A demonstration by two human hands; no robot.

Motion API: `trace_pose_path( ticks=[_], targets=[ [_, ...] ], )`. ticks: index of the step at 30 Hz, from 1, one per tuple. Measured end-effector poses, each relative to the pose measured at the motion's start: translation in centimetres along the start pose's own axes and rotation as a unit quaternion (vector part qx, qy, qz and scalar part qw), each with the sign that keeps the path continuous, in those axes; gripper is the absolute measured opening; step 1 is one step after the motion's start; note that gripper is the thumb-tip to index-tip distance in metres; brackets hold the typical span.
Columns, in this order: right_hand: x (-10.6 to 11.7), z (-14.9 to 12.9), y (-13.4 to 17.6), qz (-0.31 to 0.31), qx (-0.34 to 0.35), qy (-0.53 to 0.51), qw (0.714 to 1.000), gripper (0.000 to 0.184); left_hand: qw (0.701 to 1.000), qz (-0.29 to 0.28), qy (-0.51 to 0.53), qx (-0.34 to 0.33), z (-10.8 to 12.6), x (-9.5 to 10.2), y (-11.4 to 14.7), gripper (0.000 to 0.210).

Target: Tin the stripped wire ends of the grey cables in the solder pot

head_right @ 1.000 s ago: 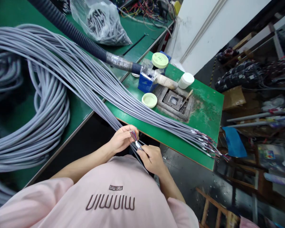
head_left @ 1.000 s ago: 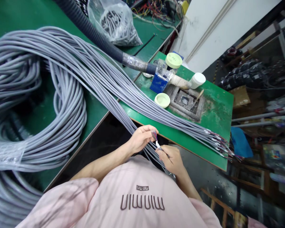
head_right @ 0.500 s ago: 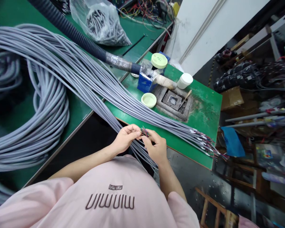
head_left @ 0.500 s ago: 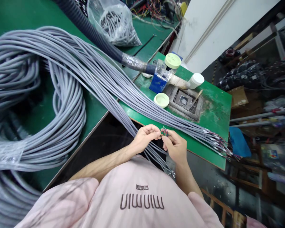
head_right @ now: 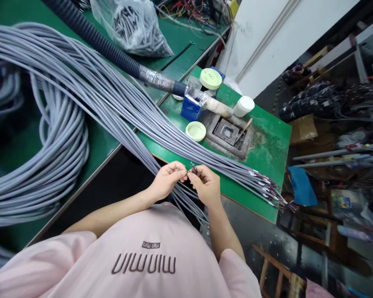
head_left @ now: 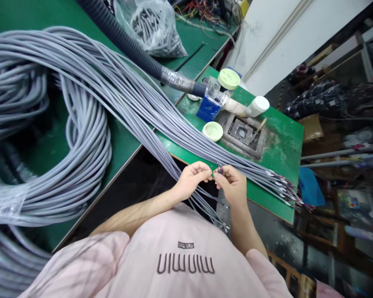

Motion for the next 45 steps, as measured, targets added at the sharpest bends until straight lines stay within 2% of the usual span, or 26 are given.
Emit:
trace_pose_path(
  ticks=[4, 11, 16, 19, 21, 23, 24, 26, 28, 29, 31, 33, 38, 41, 45],
  targets=[
    [-0.1, 0.1, -0.4, -0.012, 0.023, 0.016, 1.0, 0.007, 1.0, -0.002, 0.011, 0.003, 0.2, -0.1, -0.1, 0.023],
    [-0.4, 0.1, -1.0, -0.009, 0.038, -0.041, 0.998, 0.008, 0.999, 0.001, 0.036, 0.039, 0.0, -0.2, -0.4, 0.021],
    [0.1, 0.4, -0.9, -0.021, 0.058, 0.041, 0.997, 0.009, 0.999, 0.012, 0.033, 0.031, -0.2, -0.2, -0.5, 0.018],
    [0.5, -0.1, -1.5, -0.039, 0.072, 0.09, 0.993, 0.012, 1.0, 0.021, 0.01, 0.008, 0.2, 0.1, -0.7, 0.018],
    [1.2, -0.9, -2.7, -0.042, 0.089, 0.127, 0.987, 0.013, 0.996, 0.044, -0.057, -0.052, 1.6, 0.9, -0.9, 0.018],
    [2.1, -1.9, -4.6, -0.046, 0.112, 0.177, 0.977, 0.013, 0.965, 0.089, -0.185, -0.163, 3.9, 1.8, -1.0, 0.016],
    [2.4, -2.3, -5.8, -0.051, 0.126, 0.205, 0.969, 0.012, 0.929, 0.116, -0.267, -0.231, 5.1, 2.1, -1.0, 0.015],
    [2.9, -2.8, -8.5, -0.07, 0.156, 0.264, 0.949, 0.011, 0.832, 0.157, -0.418, -0.329, 6.5, 2.3, -1.2, 0.014],
    [2.8, -2.7, -11.3, -0.097, 0.173, 0.317, 0.927, 0.012, 0.752, 0.177, -0.514, -0.372, 6.7, 2.4, -1.9, 0.015],
    [2.7, -2.3, -12.6, -0.114, 0.17, 0.345, 0.916, 0.012, 0.722, 0.177, -0.549, -0.382, 6.4, 2.4, -2.2, 0.016],
    [1.9, -1.1, -14.7, -0.157, 0.15, 0.407, 0.887, 0.013, 0.681, 0.173, -0.593, -0.394, 5.8, 2.2, -2.6, 0.016],
    [1.0, 0.1, -16.2, -0.2, 0.128, 0.462, 0.855, 0.014, 0.662, 0.173, -0.61, -0.399, 5.3, 2.1, -2.7, 0.016],
    [-0.9, 1.9, -17.5, -0.267, 0.092, 0.537, 0.795, 0.018, 0.656, 0.173, -0.619, -0.397, 5.1, 2.0, -2.5, 0.017],
    [-1.3, 2.3, -17.8, -0.277, 0.083, 0.56, 0.777, 0.019, 0.657, 0.172, -0.619, -0.393, 5.2, 2.0, -2.5, 0.017],
    [-1.5, 2.8, -18.1, -0.283, 0.069, 0.567, 0.771, 0.019, 0.668, 0.166, -0.613, -0.387, 5.2, 2.1, -2.6, 0.017]
  ],
)
Point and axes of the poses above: each hand's wrist, its own y-axis away from the middle knuckle, its own x-axis out of the back of the hand, z = x × y, the point moved 7 cm from there along -y, towards the middle knuckle, and after that the axes turned 12 degrees about x, right-handed, at the moved point
